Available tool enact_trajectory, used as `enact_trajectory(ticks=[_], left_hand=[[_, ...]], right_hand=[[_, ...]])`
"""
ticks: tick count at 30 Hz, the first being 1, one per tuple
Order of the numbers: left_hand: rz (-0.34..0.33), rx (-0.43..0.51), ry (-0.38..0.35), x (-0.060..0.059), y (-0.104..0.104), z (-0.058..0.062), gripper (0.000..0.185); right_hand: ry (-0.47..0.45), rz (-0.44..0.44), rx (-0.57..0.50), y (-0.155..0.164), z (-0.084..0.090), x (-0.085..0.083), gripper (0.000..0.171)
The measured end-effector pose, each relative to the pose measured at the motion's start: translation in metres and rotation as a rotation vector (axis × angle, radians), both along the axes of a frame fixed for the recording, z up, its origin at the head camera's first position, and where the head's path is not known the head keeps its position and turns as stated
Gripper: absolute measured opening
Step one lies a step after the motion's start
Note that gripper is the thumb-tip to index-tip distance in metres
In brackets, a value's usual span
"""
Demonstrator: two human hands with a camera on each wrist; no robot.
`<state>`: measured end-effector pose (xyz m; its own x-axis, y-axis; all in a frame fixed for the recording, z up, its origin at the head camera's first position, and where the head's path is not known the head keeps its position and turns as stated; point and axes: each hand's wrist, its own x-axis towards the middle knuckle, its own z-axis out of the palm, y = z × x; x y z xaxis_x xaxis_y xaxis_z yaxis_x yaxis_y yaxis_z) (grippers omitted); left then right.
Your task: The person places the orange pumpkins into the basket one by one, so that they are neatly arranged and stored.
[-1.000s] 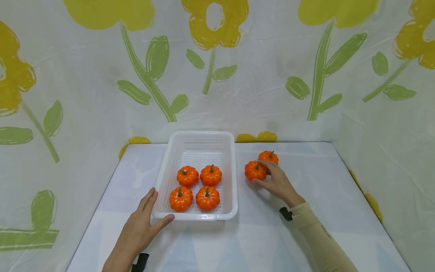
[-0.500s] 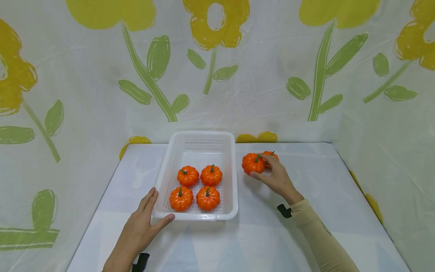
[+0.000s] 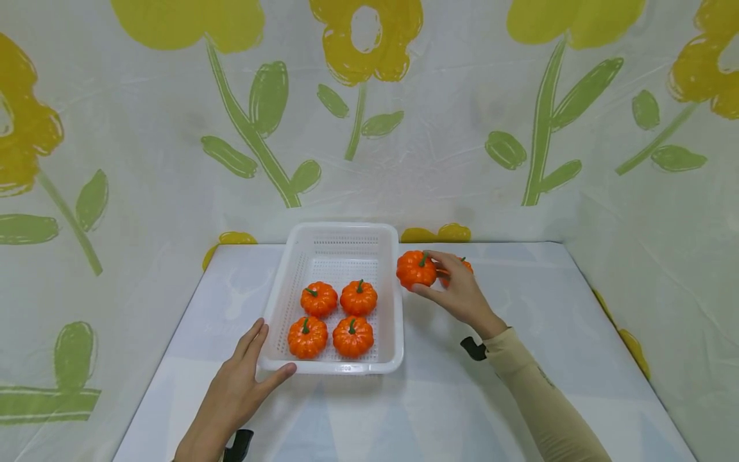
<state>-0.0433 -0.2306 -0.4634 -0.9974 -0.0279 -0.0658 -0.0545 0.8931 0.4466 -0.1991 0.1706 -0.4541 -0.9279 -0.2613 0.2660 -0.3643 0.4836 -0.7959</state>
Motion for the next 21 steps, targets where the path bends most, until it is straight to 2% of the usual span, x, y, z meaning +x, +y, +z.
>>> enact_trajectory(ticks=[12,21], left_hand=[[0.006,0.012,-0.013,0.000,-0.001,-0.001,0.117],[0.014,0.015,-0.037,0.000,0.000,0.000,0.120]], right_hand=[[0.080,0.154,0.029,-0.037,0.023,-0.003,0.075],[0.116,0.232,-0.011,-0.072,0.046,-0.013,0.074]])
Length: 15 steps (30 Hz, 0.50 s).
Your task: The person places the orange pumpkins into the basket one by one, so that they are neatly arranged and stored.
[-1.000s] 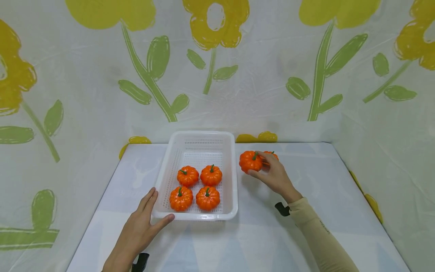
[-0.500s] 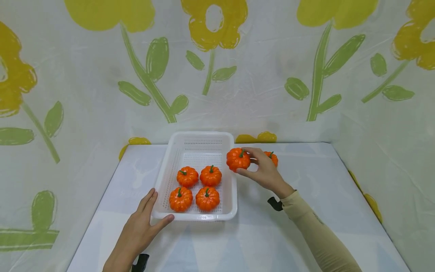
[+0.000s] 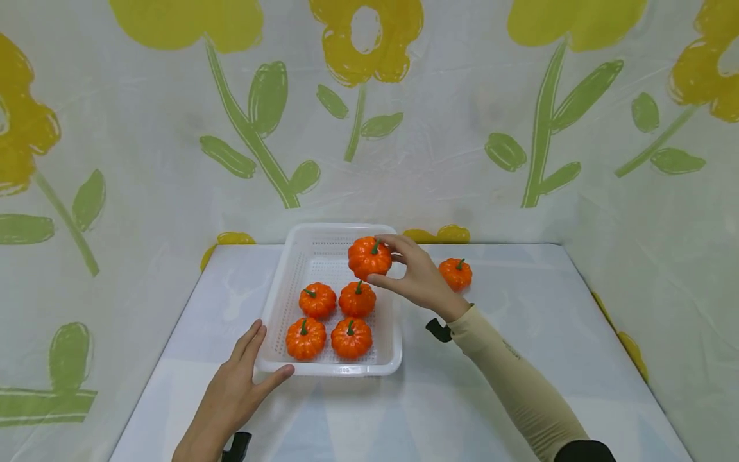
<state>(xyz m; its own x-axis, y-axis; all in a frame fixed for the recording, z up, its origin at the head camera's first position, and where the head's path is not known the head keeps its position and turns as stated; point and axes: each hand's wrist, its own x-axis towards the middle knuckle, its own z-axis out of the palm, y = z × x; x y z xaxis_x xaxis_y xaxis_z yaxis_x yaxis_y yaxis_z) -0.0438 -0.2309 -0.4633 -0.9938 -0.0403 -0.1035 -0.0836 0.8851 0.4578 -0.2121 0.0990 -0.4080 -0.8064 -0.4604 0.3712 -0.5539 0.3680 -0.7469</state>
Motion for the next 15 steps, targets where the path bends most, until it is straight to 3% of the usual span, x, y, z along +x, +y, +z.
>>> enact_trajectory(ticks=[8,15], left_hand=[[0.003,0.003,-0.022,-0.002,0.000,0.002,0.122],[-0.014,0.001,0.033,-0.001,-0.001,0.001,0.117]], right_hand=[[0.026,0.033,-0.056,-0.033,0.017,-0.011,0.073],[-0.013,0.034,-0.009,-0.059,0.021,-0.025,0.074]])
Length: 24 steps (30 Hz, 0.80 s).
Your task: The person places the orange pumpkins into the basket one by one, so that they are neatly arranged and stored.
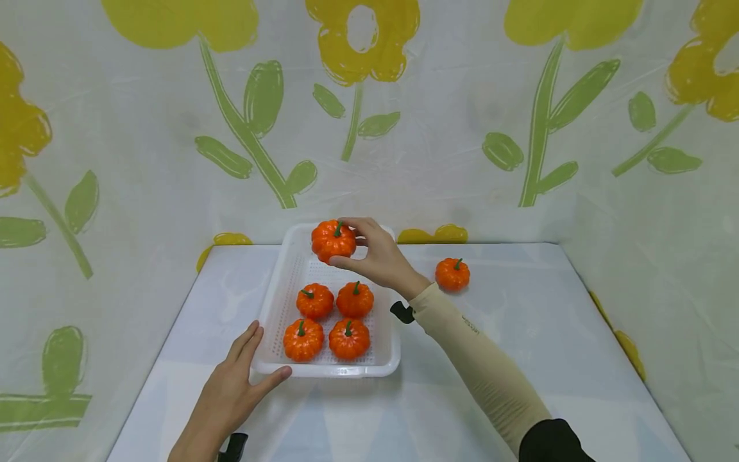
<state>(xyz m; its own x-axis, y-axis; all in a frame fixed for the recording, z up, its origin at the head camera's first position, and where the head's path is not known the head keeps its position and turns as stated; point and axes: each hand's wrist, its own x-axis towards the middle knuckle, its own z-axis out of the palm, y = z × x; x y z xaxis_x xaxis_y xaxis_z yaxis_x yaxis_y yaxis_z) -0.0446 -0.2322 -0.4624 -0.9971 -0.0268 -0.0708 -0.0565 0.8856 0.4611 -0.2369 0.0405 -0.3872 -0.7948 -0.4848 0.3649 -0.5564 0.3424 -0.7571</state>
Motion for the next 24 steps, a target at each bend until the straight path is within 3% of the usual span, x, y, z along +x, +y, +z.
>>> enact_trajectory(ticks=[7,14,24], left_hand=[[-0.008,0.012,0.002,0.000,0.000,0.000,0.116],[-0.014,0.012,0.034,0.000,-0.002,0.000,0.111],[0.001,0.013,0.000,0.000,0.001,0.000,0.117]], right_hand=[[-0.086,-0.019,0.059,-0.017,-0.006,-0.015,0.077],[-0.158,-0.046,0.126,-0.035,-0.030,-0.031,0.074],[-0.267,-0.113,0.217,-0.052,-0.054,-0.037,0.073]])
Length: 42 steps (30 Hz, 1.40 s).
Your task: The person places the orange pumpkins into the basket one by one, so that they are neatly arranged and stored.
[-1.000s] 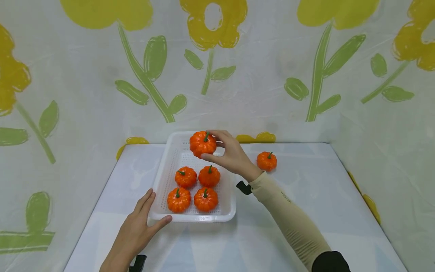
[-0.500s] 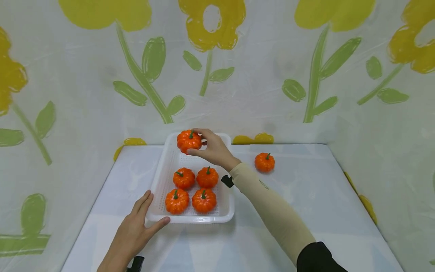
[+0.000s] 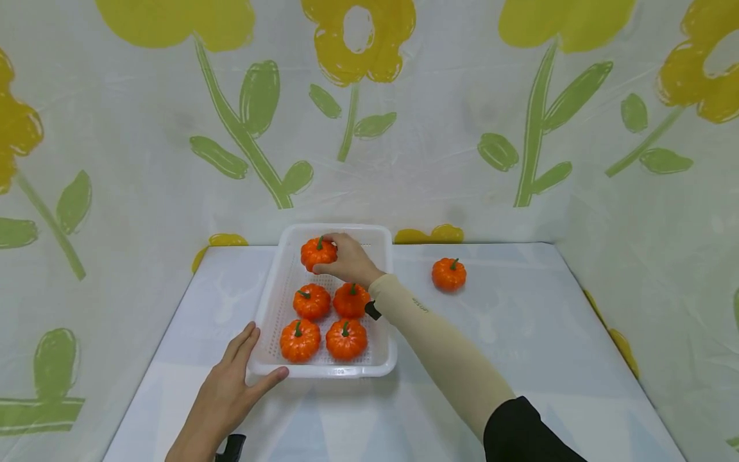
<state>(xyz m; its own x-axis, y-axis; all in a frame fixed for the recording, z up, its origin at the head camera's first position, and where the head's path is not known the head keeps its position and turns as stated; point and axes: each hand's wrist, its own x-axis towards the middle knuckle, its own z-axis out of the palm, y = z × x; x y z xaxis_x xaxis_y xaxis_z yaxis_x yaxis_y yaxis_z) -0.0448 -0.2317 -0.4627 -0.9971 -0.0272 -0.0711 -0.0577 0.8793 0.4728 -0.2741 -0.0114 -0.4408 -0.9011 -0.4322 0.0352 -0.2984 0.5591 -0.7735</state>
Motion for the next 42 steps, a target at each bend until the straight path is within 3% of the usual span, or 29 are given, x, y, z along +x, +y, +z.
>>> enact_trajectory(ticks=[15,42], left_hand=[[0.001,-0.001,-0.004,-0.002,0.001,0.000,0.118],[0.016,0.010,-0.008,-0.001,-0.002,-0.001,0.118]], right_hand=[[-0.020,-0.019,0.138,-0.009,-0.028,-0.012,0.071],[-0.119,-0.022,0.223,-0.020,-0.033,-0.008,0.068]])
